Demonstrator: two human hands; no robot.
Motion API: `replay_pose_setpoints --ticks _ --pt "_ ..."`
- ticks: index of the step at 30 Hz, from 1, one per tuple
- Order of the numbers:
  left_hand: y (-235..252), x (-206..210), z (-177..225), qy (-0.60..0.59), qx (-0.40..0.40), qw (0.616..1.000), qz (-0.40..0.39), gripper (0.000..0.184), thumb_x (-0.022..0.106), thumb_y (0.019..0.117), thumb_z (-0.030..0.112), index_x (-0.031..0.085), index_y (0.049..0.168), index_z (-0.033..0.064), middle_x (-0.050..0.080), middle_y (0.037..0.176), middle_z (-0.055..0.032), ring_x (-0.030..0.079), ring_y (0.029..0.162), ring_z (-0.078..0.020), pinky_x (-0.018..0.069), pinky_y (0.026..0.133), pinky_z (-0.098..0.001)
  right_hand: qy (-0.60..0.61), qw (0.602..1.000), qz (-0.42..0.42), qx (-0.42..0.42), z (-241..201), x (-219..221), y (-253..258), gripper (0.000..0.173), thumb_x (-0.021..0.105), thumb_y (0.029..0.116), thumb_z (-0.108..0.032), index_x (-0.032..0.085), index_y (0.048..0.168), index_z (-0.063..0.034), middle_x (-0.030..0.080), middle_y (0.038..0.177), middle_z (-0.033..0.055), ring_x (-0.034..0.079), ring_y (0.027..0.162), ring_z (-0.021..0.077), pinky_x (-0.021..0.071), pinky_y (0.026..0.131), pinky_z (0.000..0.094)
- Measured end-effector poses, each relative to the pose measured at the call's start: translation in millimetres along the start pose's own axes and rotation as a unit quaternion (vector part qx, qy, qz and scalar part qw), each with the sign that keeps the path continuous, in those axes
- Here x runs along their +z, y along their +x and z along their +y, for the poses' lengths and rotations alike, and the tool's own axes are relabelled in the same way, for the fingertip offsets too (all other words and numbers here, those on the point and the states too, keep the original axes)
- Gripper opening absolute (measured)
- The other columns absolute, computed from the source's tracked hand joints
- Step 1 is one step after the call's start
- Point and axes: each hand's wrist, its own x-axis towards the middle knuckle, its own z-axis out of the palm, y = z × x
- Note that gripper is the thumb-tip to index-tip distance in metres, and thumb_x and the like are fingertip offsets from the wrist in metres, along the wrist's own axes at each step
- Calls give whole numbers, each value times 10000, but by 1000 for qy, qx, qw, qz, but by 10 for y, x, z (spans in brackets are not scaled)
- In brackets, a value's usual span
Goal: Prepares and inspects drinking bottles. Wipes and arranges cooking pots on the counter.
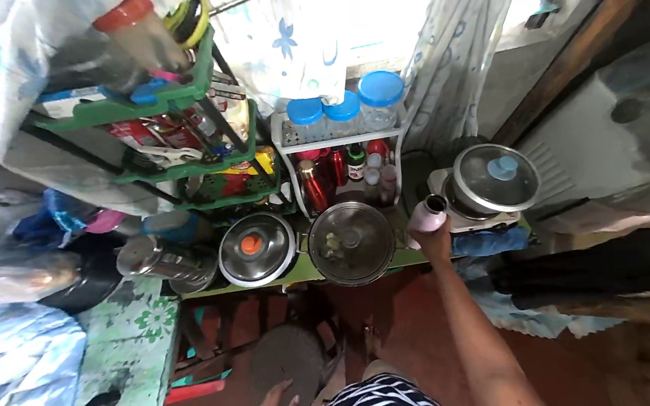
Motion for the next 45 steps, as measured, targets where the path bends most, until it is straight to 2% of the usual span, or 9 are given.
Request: replay_pose_setpoints --ticks 5,9,13,16,19,22,28,37,45 --pt "-95 -87 -139 -42 -32 998 43 391 645 996 192 638 1347 19 624 1377 -204 579 1308 -363 430 1138 -540 -12 1000 4 -2 -94 -314 -622 1155 941 687 -143 217 1564 59 486 1473 298 533 1349 357 456 1140 469" --pt "-191 -260 74 -159 -6 986 45 447 710 955 241 638 1352 49 616 1391 -161 581 1308 -284 457 1131 -470 -86 984 -145 -58 -247 -498 -1199 1185 917 617 -118 225 1551 113 444 1464 386 496 1348 468 411 1135 575" --pt "-61 -440 483 -232 152 961 -17 833 862 818 297 477 1516 54 516 1504 -175 494 1395 -286 415 1166 -465 -66 895 -387 -213 -587 -44 -1951 1073 948 573 -169 407 1442 152 543 1378 359 565 1285 429 459 1106 556" --pt "16 -479 506 -323 230 915 81 1023 935 705 257 384 1504 -66 541 1452 -224 529 1361 -253 423 1169 -399 -51 839 -440 -317 -838 624 -2712 944 896 583 -279 541 1367 111 597 1322 328 574 1224 496 447 1010 690" --pt "-36 -746 77 -334 182 900 211 928 943 684 213 454 1409 -96 655 1297 -179 630 1229 -174 493 1099 -351 -35 821 -461 -335 -1024 1253 -3318 899 859 639 -157 494 1416 108 573 1358 329 555 1239 523 435 1027 693" --pt "-44 -1166 -599 -340 124 880 307 941 937 697 229 440 1420 -111 662 1286 -188 649 1209 -164 521 1083 -341 -25 794 -501 -343 -1116 1643 -3731 1037 896 690 -214 370 1537 70 468 1516 291 474 1384 468 399 1129 632" --pt "536 -2339 -1898 -255 -42 877 406 876 892 770 301 448 1446 -35 659 1260 -250 643 1205 -346 506 1061 -531 -196 747 -599 -213 -811 1531 -3988 729 781 901 -202 452 1524 -14 485 1505 267 524 1360 402 445 1139 520" --pt "1154 -2684 -2892 -210 -143 867 429 1025 880 792 373 302 1551 -2 602 1340 -295 609 1230 -435 480 1053 -600 -194 902 -386 11 86 415 -4076 599 690 970 -126 452 1484 69 516 1443 330 608 1249 417 501 1071 512" --pt "1067 -2493 -2743 -189 -57 875 442 1106 826 857 331 110 1576 -109 351 1567 -333 399 1463 -368 332 1218 -417 -194 935 -273 113 426 -133 -3507 588 700 974 -150 479 1510 -51 498 1510 232 663 1167 350 545 1009 489"
